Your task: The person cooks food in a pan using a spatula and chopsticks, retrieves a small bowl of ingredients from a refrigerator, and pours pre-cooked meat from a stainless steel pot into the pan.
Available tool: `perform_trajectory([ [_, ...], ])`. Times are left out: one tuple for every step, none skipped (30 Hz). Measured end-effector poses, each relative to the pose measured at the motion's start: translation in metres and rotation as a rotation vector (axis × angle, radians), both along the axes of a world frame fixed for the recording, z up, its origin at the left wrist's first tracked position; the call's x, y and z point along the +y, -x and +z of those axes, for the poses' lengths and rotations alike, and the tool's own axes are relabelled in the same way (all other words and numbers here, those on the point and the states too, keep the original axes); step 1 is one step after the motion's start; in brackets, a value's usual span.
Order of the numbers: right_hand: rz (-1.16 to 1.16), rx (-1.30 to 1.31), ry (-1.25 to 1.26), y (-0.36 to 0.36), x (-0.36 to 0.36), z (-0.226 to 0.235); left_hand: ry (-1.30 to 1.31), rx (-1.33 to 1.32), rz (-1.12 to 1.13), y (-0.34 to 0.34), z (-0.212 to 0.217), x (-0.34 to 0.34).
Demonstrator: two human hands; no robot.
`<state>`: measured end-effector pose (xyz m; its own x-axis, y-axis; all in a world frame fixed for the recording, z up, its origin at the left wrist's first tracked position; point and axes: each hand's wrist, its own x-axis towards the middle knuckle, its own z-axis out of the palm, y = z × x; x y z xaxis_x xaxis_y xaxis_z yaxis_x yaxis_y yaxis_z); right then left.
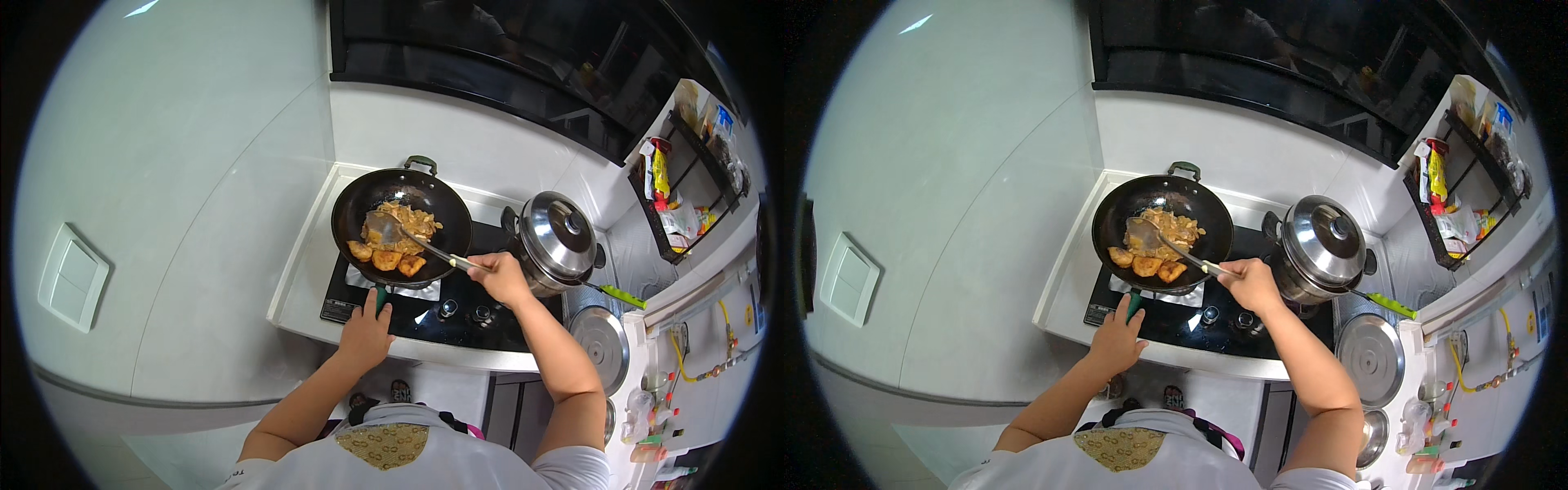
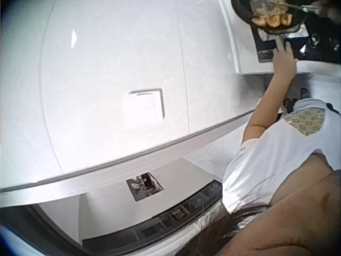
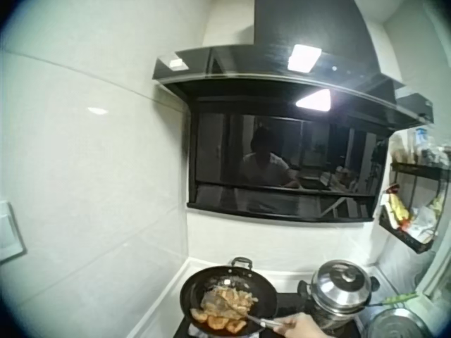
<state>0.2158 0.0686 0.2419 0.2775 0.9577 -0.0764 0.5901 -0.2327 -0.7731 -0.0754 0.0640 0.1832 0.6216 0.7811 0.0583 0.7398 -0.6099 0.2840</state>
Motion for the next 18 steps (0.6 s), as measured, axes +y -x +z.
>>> perform_trajectory([
  [-0.005,0.057,0.025,0.004,0.000,0.000,0.000,0.000,0.002,0.000,0.000,0.000],
  [-0.015,0.040,0.041,0.003,0.000,-0.002,-0.002,-0.005,-0.004,0.000,0.000,0.000],
  [-0.022,0.021,0.057,0.002,0.000,-0.008,-0.003,-0.010,-0.008,0.000,-0.001,0.001],
  [-0.029,0.003,0.074,0.000,0.000,-0.011,-0.005,-0.016,-0.012,0.000,-0.001,0.001],
  [-0.041,-0.025,0.074,-0.004,-0.002,-0.012,0.032,-0.009,-0.006,0.000,0.001,0.001],
  [-0.036,-0.042,0.060,-0.005,-0.003,-0.007,0.070,0.000,0.005,0.000,0.005,0.001],
  [-0.031,-0.060,0.045,-0.006,-0.007,-0.001,0.108,0.007,0.015,0.000,0.007,0.000],
  [-0.026,-0.077,0.030,-0.007,-0.011,0.008,0.106,0.006,0.014,0.000,0.007,0.000],
  [-0.016,-0.119,0.002,-0.005,-0.018,0.023,0.102,0.004,0.012,0.001,0.007,0.000],
  [-0.020,-0.146,-0.008,-0.012,-0.020,0.023,0.099,0.002,0.010,0.001,0.007,0.000],
  [-0.017,-0.126,-0.011,-0.018,-0.023,0.024,0.101,-0.001,0.012,0.002,0.006,0.000],
  [-0.017,-0.108,-0.013,-0.023,-0.026,0.025,0.105,-0.004,0.011,0.001,0.005,0.000],
  [-0.023,-0.129,0.011,-0.025,-0.029,0.025,0.108,-0.008,0.009,0.001,0.004,0.000],
  [-0.028,-0.150,0.035,-0.026,-0.031,0.026,0.105,0.001,0.013,0.000,0.003,0.000],
  [-0.035,-0.173,0.057,-0.027,-0.033,0.028,0.100,0.007,0.016,0.000,0.003,0.000],
  [-0.033,-0.194,0.042,-0.027,-0.036,0.028,0.095,0.013,0.018,0.000,0.003,0.000],
  [-0.031,-0.216,0.027,-0.027,-0.038,0.026,0.086,0.009,0.014,0.000,0.004,0.000],
  [-0.026,-0.235,0.016,-0.026,-0.040,0.027,0.081,0.008,0.013,0.000,0.003,0.000],
])
